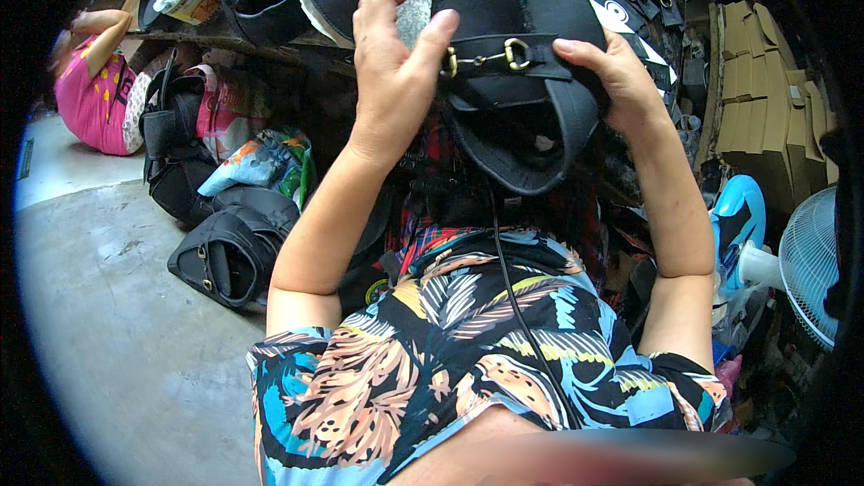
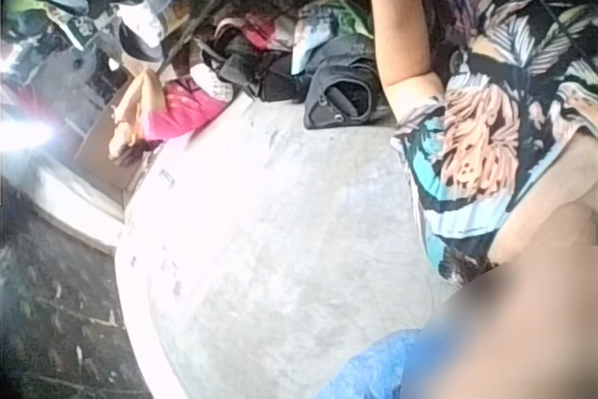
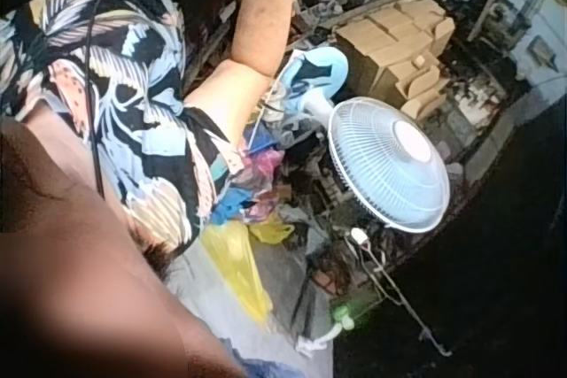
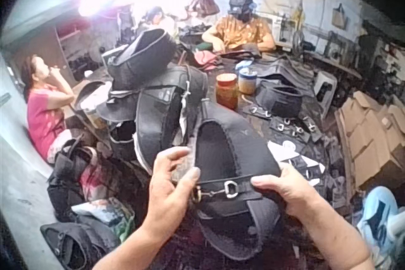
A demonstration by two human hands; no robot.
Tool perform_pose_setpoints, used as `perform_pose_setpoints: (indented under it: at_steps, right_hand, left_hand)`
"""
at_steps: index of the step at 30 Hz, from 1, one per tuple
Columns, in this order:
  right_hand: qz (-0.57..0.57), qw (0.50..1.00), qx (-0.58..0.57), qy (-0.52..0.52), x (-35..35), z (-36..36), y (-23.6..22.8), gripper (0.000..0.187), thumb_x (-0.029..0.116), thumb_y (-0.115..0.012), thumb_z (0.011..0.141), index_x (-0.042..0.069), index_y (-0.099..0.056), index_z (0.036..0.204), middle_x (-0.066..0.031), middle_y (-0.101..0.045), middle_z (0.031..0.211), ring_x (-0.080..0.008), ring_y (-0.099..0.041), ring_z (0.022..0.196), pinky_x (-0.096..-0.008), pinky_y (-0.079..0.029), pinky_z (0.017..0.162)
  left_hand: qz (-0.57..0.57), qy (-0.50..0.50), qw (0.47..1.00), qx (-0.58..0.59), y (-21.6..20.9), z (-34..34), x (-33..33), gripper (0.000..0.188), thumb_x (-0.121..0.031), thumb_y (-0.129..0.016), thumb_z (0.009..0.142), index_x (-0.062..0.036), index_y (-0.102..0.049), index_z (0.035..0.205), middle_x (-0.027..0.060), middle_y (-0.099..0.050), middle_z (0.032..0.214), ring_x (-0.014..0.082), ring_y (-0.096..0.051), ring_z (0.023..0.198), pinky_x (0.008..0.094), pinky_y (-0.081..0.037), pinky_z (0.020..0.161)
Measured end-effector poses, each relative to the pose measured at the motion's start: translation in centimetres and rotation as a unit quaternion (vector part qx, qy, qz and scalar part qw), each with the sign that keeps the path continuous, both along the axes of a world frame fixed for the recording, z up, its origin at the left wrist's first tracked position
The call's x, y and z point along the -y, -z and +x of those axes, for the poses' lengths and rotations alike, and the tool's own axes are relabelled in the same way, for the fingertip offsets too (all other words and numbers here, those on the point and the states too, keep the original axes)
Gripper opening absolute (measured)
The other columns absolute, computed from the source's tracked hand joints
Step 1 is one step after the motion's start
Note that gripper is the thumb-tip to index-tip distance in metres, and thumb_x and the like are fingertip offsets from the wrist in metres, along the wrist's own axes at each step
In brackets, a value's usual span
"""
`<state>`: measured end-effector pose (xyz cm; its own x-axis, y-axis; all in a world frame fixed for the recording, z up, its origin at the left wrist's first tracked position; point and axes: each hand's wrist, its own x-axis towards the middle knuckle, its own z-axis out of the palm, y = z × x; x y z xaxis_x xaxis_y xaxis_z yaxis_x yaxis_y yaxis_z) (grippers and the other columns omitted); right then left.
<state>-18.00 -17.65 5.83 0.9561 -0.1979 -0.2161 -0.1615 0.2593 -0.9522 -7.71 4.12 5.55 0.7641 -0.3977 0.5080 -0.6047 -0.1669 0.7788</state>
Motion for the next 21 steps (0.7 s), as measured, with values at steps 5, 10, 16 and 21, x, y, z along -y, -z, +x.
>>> perform_pose_setpoints:
  at_steps: [5, 10, 16, 21]
  right_hand:
    - [0.101, 0.992, 0.071, 0.009, 1.2, -0.5, 0.3, 0.033, 0.019, -0.069, 0.082, 0.000, -0.060, 0.109, -0.0095, -0.069, 0.093, -0.0171, -0.069, 0.075, -0.0311, -0.059, 0.071]
    - [0.148, 0.983, 0.107, -0.023, 1.4, -1.1, 0.9, 0.035, 0.020, -0.069, 0.083, -0.001, -0.059, 0.109, -0.0118, -0.069, 0.095, -0.0188, -0.069, 0.079, -0.0328, -0.059, 0.072]
    - [0.101, 0.989, 0.105, -0.025, 0.6, -2.3, 1.0, 0.043, 0.018, -0.074, 0.079, -0.004, -0.058, 0.112, -0.0120, -0.069, 0.098, -0.0193, -0.069, 0.084, -0.0345, -0.057, 0.079]
    - [0.140, 0.980, 0.134, -0.033, 0.8, -2.8, 0.8, 0.038, 0.010, -0.072, 0.074, -0.002, -0.060, 0.108, -0.0100, -0.069, 0.095, -0.0167, -0.068, 0.080, -0.0327, -0.057, 0.077]
  left_hand:
    - [-0.156, 0.132, 0.867, -0.455, 0.9, -0.5, -1.4, 0.077, -0.033, -0.064, 0.090, 0.0059, -0.023, 0.143, 0.0170, -0.046, 0.133, 0.0236, -0.049, 0.119, 0.0343, -0.039, 0.100]
    - [-0.198, 0.278, 0.756, -0.559, 0.0, 0.0, -2.1, 0.052, -0.032, -0.073, 0.083, -0.0006, -0.052, 0.118, 0.0090, -0.064, 0.109, 0.0183, -0.063, 0.098, 0.0337, -0.049, 0.090]
    - [-0.153, 0.236, 0.821, -0.497, -0.8, 0.7, -2.2, 0.036, -0.015, -0.076, 0.074, -0.0010, -0.061, 0.104, 0.0084, -0.068, 0.092, 0.0167, -0.067, 0.083, 0.0302, -0.055, 0.078]
    - [-0.176, 0.244, 0.794, -0.528, -0.8, -0.1, -1.7, 0.034, -0.009, -0.068, 0.075, 0.0023, -0.060, 0.106, 0.0114, -0.068, 0.094, 0.0187, -0.068, 0.083, 0.0320, -0.057, 0.078]
